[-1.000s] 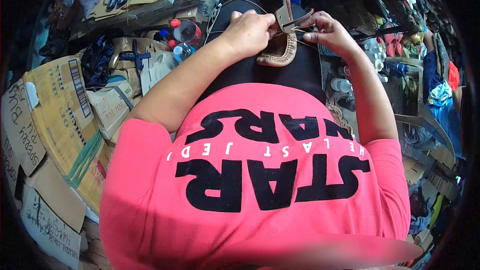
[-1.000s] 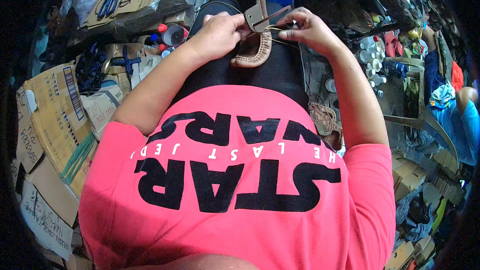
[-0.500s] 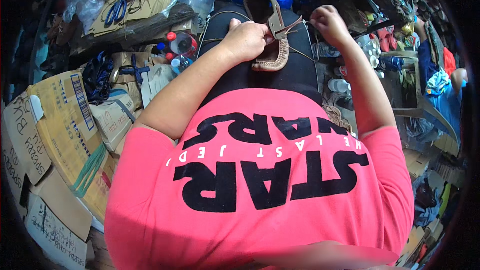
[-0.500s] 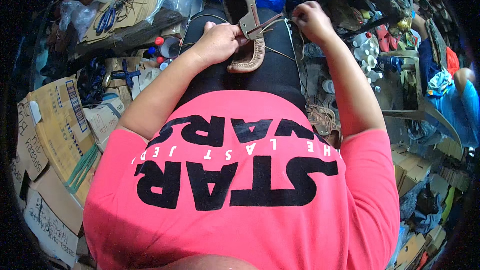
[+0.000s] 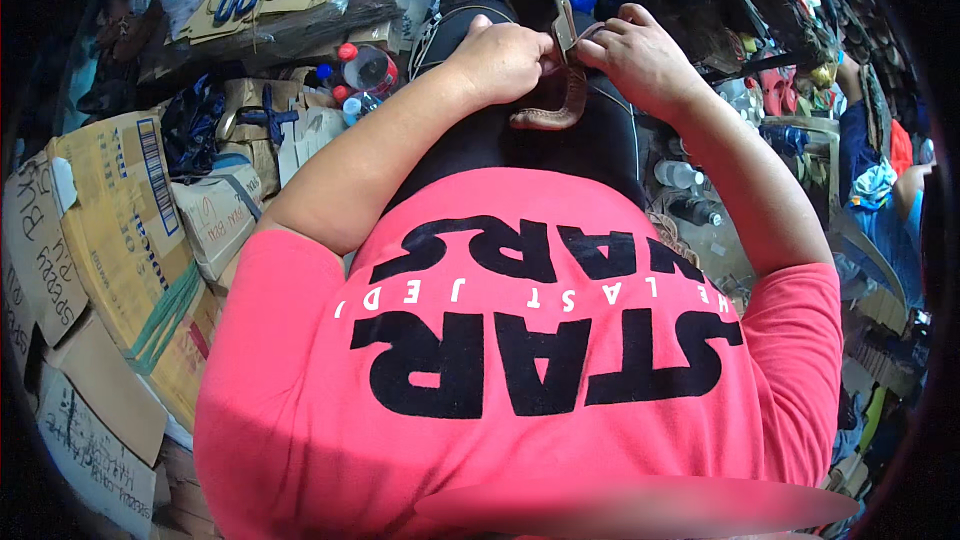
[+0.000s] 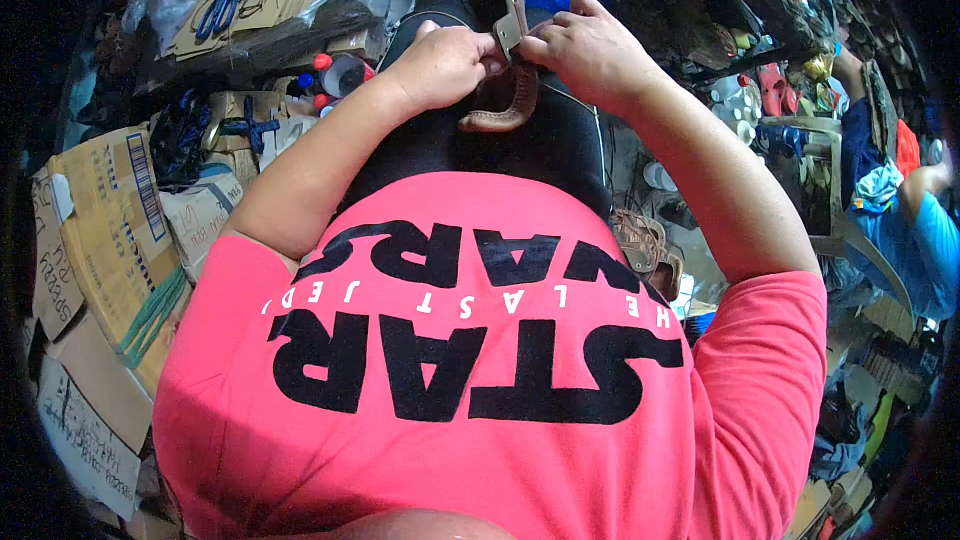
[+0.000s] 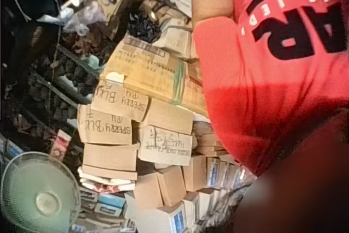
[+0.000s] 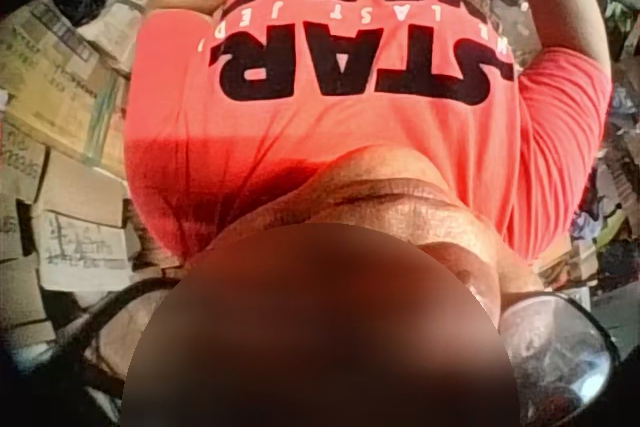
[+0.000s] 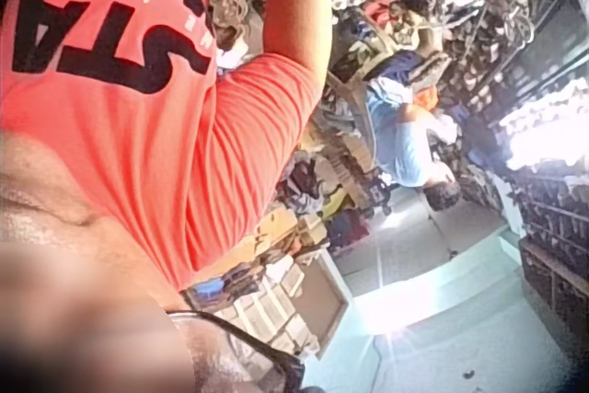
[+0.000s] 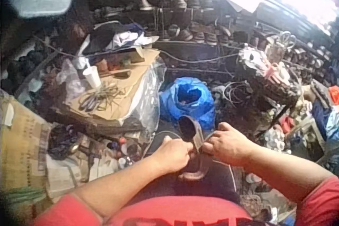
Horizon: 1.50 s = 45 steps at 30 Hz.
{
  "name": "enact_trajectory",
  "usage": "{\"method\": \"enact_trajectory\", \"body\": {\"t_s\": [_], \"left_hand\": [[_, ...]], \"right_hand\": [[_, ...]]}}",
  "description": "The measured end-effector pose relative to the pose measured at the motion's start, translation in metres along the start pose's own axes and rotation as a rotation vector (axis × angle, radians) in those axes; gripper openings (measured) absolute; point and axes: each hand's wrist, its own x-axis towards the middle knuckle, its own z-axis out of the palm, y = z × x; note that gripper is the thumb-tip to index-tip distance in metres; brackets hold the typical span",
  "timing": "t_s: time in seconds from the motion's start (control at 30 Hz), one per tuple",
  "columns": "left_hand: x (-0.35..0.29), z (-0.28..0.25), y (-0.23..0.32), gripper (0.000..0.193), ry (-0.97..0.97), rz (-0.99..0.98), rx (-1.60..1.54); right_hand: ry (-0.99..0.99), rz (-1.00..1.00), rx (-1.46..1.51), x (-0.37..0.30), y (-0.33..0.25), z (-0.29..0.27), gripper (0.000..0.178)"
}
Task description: Manually stitching leather components of a shoe using a needle and thread.
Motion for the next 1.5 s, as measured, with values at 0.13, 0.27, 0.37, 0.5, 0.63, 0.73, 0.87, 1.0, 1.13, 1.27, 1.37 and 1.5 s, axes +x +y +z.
{"method": "enact_trajectory", "body": {"t_s": [0.13, 0.27, 0.37, 0.5, 0.63, 0.73, 0.87, 1.0, 1.13, 1.27, 1.37, 1.5], "left_hand": [[-0.015, -0.009, 0.005, 0.017, 0.059, 0.11, 0.244], [-0.034, -0.011, -0.005, 0.01, 0.169, 0.204, 0.373], [-0.069, -0.031, -0.033, 0.013, 0.149, 0.102, 0.369], [-0.101, -0.053, -0.059, 0.005, 0.399, 0.03, -0.255], [-0.071, -0.065, -0.006, 0.003, 0.419, 0.332, -0.833], [-0.053, -0.043, 0.03, 0.012, 0.126, 0.488, -1.192], [-0.075, -0.02, 0.022, 0.019, -0.147, 0.085, -1.064], [-0.113, -0.028, -0.064, 0.016, 0.328, 0.06, -0.107], [-0.199, -0.038, -0.185, 0.02, 0.395, -0.452, 0.326], [-0.204, -0.014, -0.194, 0.023, 0.25, -0.551, 0.441], [-0.128, -0.016, -0.12, 0.024, 0.47, -0.259, 0.041], [-0.039, -0.011, -0.05, 0.032, 0.447, 0.272, -0.158]], "right_hand": [[0.07, -0.003, 0.111, -0.007, 0.006, 0.012, 0.021], [-0.024, 0.057, 0.092, -0.019, 0.008, 0.015, 0.02], [-0.081, 0.217, 0.042, -0.069, 0.039, 0.03, 0.012], [0.067, 0.969, 1.04, -0.115, 0.062, 0.027, 0.01], [0.777, 0.564, 1.88, -0.069, 0.06, 0.002, 0.022], [0.697, 0.283, 2.17, -0.011, 0.012, -0.039, 0.022], [0.008, 0.093, 1.884, -0.026, 0.014, -0.041, 0.025], [-0.302, 0.443, 0.713, -0.085, 0.035, -0.022, 0.014], [-0.409, 1.0, 0.315, -0.234, 0.111, 0.023, 0.018], [-0.665, 0.978, 0.146, -0.265, 0.111, 0.044, 0.015], [-0.318, 0.931, 0.801, -0.163, 0.06, 0.038, 0.015], [0.108, 0.581, 1.1, -0.052, 0.017, 0.019, 0.019]]}}
